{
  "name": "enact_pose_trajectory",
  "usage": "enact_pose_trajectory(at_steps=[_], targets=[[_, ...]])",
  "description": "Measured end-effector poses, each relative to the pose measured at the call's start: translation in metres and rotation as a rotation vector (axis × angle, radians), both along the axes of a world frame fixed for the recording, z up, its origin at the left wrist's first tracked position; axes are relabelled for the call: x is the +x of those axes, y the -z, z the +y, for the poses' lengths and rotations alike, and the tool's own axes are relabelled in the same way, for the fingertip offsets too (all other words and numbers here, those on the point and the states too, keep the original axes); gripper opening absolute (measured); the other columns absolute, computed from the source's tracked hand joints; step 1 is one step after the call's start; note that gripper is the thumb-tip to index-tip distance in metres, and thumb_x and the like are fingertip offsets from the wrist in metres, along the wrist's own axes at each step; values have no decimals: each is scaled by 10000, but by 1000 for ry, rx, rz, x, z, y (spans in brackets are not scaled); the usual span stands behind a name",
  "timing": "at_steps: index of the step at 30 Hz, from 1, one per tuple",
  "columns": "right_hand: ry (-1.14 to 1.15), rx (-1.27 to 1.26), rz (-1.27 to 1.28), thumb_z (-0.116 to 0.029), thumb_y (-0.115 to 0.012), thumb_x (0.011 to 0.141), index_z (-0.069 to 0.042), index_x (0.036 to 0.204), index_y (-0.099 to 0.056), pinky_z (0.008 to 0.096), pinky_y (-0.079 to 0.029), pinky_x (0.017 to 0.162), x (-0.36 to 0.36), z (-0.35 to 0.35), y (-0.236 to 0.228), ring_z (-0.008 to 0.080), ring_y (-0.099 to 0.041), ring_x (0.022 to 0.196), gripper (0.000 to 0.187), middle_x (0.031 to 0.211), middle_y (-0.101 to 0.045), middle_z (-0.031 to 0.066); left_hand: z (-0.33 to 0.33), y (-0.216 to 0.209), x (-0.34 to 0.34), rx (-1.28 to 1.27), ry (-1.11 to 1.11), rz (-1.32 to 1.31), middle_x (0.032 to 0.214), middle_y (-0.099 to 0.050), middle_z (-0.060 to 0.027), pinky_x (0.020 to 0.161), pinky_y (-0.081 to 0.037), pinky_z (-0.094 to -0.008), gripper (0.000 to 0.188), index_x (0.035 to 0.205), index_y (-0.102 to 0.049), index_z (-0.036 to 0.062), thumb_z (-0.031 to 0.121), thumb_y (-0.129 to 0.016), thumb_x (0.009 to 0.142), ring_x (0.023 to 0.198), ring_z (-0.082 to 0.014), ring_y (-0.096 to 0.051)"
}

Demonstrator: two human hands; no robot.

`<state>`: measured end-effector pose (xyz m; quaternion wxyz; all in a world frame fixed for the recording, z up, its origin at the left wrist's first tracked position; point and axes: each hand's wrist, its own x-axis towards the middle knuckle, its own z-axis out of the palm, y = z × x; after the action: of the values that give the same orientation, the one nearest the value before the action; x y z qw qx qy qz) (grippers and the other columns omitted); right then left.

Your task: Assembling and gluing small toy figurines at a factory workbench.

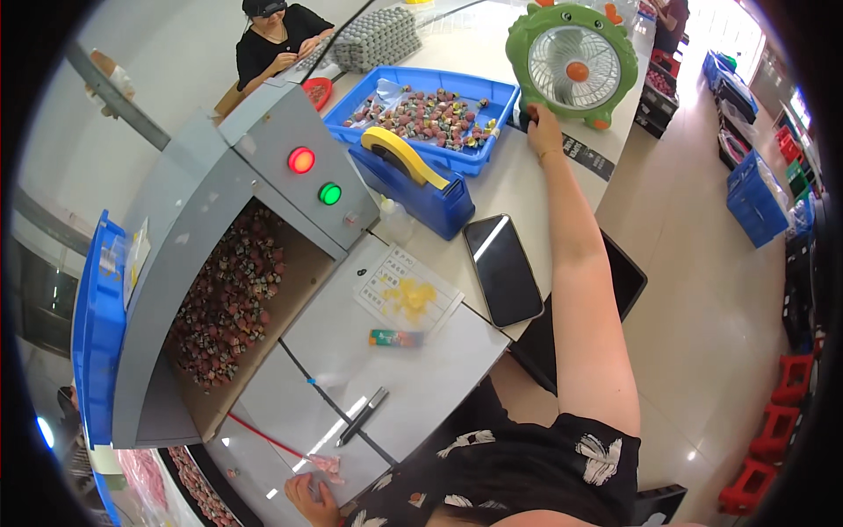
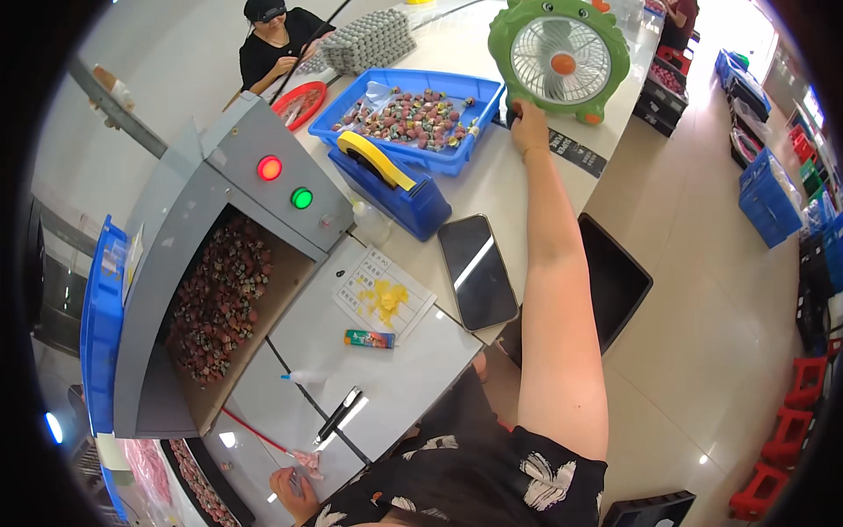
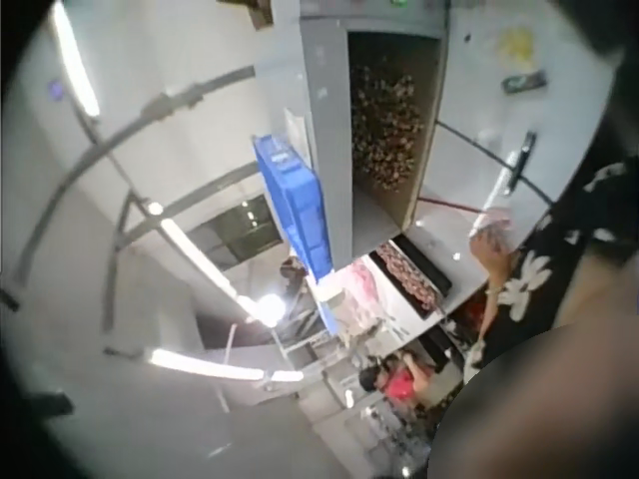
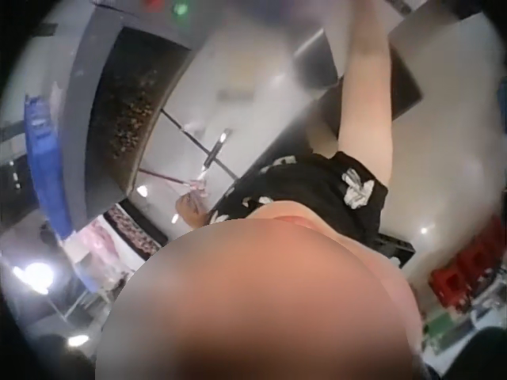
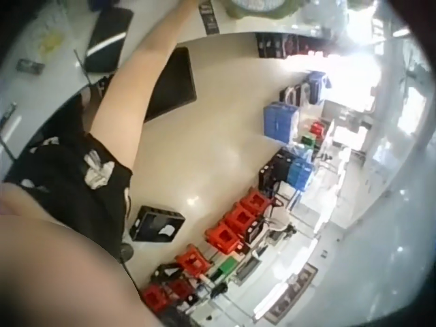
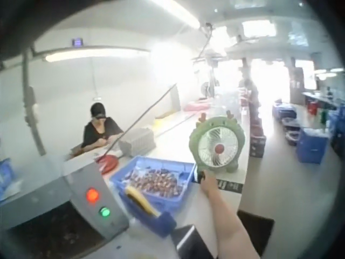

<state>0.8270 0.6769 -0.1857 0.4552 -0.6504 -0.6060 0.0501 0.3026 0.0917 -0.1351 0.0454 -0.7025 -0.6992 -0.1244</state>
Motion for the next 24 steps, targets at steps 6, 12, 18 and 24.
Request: enact_pose_trajectory(at_steps=[6,12,18,24], targets=[[-46,-110,128,-200,-533,760,-82,1172,-487,342,-370,915,3,45,11,282,-509,1056,432,1102,-557,162,20,22,9,4,-129,-130,894,-519,-147,764,-366,-421,201,913,-547,8,75,-529,724,846,-335,-478],[-229,40,202,-333,-631,656,-34,1312,-283,361,-285,1000,-31,59,13,376,-350,1191,801,1266,-357,272,27,33,2,5,-92,16,852,-564,-150,728,-389,-448,181,905,-578,8,127,-525,779,798,-354,-507],[1,-272,150,-347,-631,620,-62,1352,-186,393,-264,1010,-75,11,-10,393,-289,1226,904,1340,-229,267,14,33,0,54,-147,-73,894,-523,-146,784,-375,-409,212,912,-553,7,74,-536,712,861,-320,-488],[126,33,57,-292,-544,757,-81,1196,-397,429,-401,821,-86,-16,-27,343,-536,935,509,987,-558,196,-10,42,-25,68,-209,-218,947,-489,-164,824,-349,-420,259,937,-516,-3,65,-555,690,904,-332,-450]])
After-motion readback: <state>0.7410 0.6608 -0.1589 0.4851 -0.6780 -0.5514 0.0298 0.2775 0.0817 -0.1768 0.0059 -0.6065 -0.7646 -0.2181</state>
